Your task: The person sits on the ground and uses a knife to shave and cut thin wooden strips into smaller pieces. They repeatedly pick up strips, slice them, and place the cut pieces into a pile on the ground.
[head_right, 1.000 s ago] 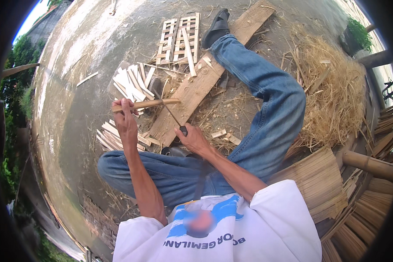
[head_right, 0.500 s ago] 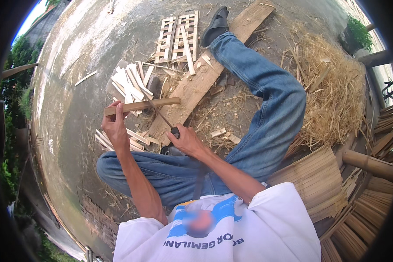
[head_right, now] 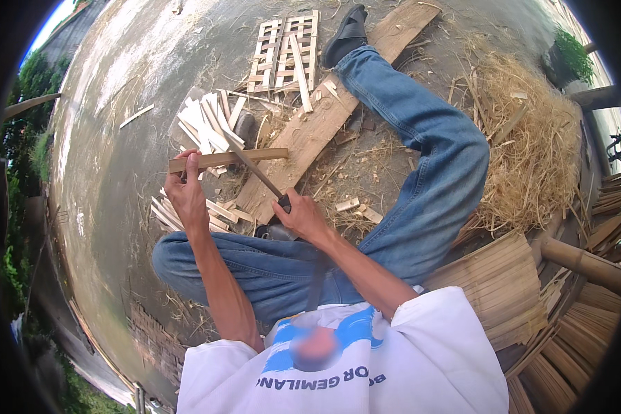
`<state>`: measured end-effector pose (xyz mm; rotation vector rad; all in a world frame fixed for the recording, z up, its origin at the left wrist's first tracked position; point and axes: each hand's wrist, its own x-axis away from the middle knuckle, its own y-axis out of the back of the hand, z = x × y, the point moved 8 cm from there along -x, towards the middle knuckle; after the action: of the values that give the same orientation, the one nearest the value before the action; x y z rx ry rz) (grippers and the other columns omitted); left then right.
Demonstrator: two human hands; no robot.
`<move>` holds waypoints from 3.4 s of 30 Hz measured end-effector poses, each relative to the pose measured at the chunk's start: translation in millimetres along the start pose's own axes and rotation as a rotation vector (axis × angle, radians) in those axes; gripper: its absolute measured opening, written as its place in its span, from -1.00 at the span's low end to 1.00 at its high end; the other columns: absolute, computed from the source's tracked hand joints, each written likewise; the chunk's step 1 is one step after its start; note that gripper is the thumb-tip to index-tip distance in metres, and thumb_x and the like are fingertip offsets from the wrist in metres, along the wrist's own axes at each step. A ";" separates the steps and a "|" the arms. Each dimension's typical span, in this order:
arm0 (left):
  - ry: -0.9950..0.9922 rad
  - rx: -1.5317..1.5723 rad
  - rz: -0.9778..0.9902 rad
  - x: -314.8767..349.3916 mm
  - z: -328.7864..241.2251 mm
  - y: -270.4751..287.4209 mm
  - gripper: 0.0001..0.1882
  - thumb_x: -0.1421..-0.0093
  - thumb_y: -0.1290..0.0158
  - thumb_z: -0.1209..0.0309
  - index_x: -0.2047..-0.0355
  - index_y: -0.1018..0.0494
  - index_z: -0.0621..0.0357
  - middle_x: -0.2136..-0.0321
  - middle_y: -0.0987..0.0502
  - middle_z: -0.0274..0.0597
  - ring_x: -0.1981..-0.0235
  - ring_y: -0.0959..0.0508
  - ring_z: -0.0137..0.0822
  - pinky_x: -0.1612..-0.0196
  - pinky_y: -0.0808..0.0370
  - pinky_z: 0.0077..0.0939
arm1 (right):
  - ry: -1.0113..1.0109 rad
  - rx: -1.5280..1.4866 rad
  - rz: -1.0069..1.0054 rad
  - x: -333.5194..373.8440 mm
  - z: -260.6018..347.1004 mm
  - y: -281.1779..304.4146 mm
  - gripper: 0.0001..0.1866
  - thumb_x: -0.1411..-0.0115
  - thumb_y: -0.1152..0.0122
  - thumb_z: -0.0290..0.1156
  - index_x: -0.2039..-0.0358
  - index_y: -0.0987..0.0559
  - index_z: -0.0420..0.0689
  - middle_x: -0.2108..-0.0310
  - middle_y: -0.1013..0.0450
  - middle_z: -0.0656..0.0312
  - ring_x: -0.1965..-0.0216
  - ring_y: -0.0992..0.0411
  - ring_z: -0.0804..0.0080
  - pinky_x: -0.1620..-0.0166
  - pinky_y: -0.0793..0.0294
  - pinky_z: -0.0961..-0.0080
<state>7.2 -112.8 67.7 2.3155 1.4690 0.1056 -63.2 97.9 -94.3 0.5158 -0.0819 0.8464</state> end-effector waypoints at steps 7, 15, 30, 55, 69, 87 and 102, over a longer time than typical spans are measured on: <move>0.038 0.093 -0.016 -4.7 2.0 -10.5 -0.68 -0.37 -0.20 0.27 0.00 -0.61 0.23 0.33 -0.62 -0.29 0.32 -0.51 -0.52 0.19 -0.47 -0.51 | -0.330 -0.159 -0.007 -8.2 -92.5 -9.4 -0.45 -0.31 -0.18 0.02 0.39 -0.54 -0.35 0.57 -0.53 -0.04 0.52 -0.56 0.12 0.37 -0.52 0.21; 0.213 0.410 0.258 4.6 88.7 -104.1 -0.66 -0.43 -0.10 0.30 0.00 -0.52 0.38 0.19 -0.62 -0.21 0.23 -0.58 -0.47 0.08 -0.55 -0.53 | -0.400 -0.214 0.123 -5.0 -81.4 -10.4 -0.57 -0.28 -0.31 -0.07 0.48 -0.52 -0.21 0.66 -0.44 0.25 0.67 -0.50 0.44 0.56 -0.50 0.38; 0.245 0.066 0.543 53.5 18.6 -109.7 -0.69 -0.49 0.05 0.18 0.22 -0.43 0.20 0.55 -0.40 -0.39 0.69 -0.32 -0.60 0.67 -0.24 -0.63 | 0.342 0.430 -0.206 -31.4 53.6 140.8 -0.72 -0.04 -0.40 -0.29 0.41 -0.48 -0.16 0.55 -0.49 0.02 0.46 -0.53 -0.05 0.37 -0.47 0.10; 0.258 0.234 0.471 53.9 28.2 -116.0 -0.57 -0.54 0.16 0.11 -0.05 -0.45 0.24 0.41 -0.44 -0.26 0.42 -0.45 -0.45 0.35 -0.42 -0.44 | -0.211 -0.378 -0.158 -73.4 -6.7 141.1 -0.67 -0.26 -0.36 -0.16 0.41 -0.58 -0.18 0.50 -0.60 0.24 0.65 -0.40 0.64 0.56 -0.40 0.62; 0.619 0.873 0.247 46.2 63.7 -111.4 -0.67 -0.41 -0.11 0.24 0.03 -0.33 0.20 0.22 -0.54 -0.05 0.22 -0.63 -0.19 0.07 -0.70 -0.26 | -0.154 -0.549 0.146 12.6 20.8 64.4 -0.68 -0.22 -0.45 -0.14 0.27 -0.64 -0.14 0.51 -0.47 0.42 0.53 -0.38 0.71 0.48 -0.39 0.69; 0.036 0.537 0.031 -30.9 -33.4 -13.8 -0.73 -0.41 -0.11 0.36 -0.05 -0.50 0.20 0.09 -0.64 -0.01 0.13 -0.68 -0.30 0.10 -0.73 -0.40 | -0.263 -0.162 -0.048 4.3 -25.0 80.7 -0.46 -0.15 -0.39 0.04 0.28 -0.61 -0.29 0.44 -0.59 -0.01 0.39 -0.59 0.18 0.21 -0.53 0.25; -0.232 0.060 -0.106 17.7 -35.9 -32.3 -0.79 -0.42 -0.12 0.36 0.11 -0.57 0.27 0.24 -0.62 -0.24 0.24 -0.55 -0.50 0.16 -0.56 -0.55 | 0.141 -0.512 0.101 9.0 124.8 52.3 -0.43 -0.43 -0.06 0.11 0.28 -0.46 -0.27 0.61 -0.43 0.14 0.65 -0.50 0.35 0.54 -0.43 0.37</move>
<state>-22.2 -74.9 86.3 2.2044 1.4887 -0.2323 -79.1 74.5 38.3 -0.0290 -0.1904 0.9180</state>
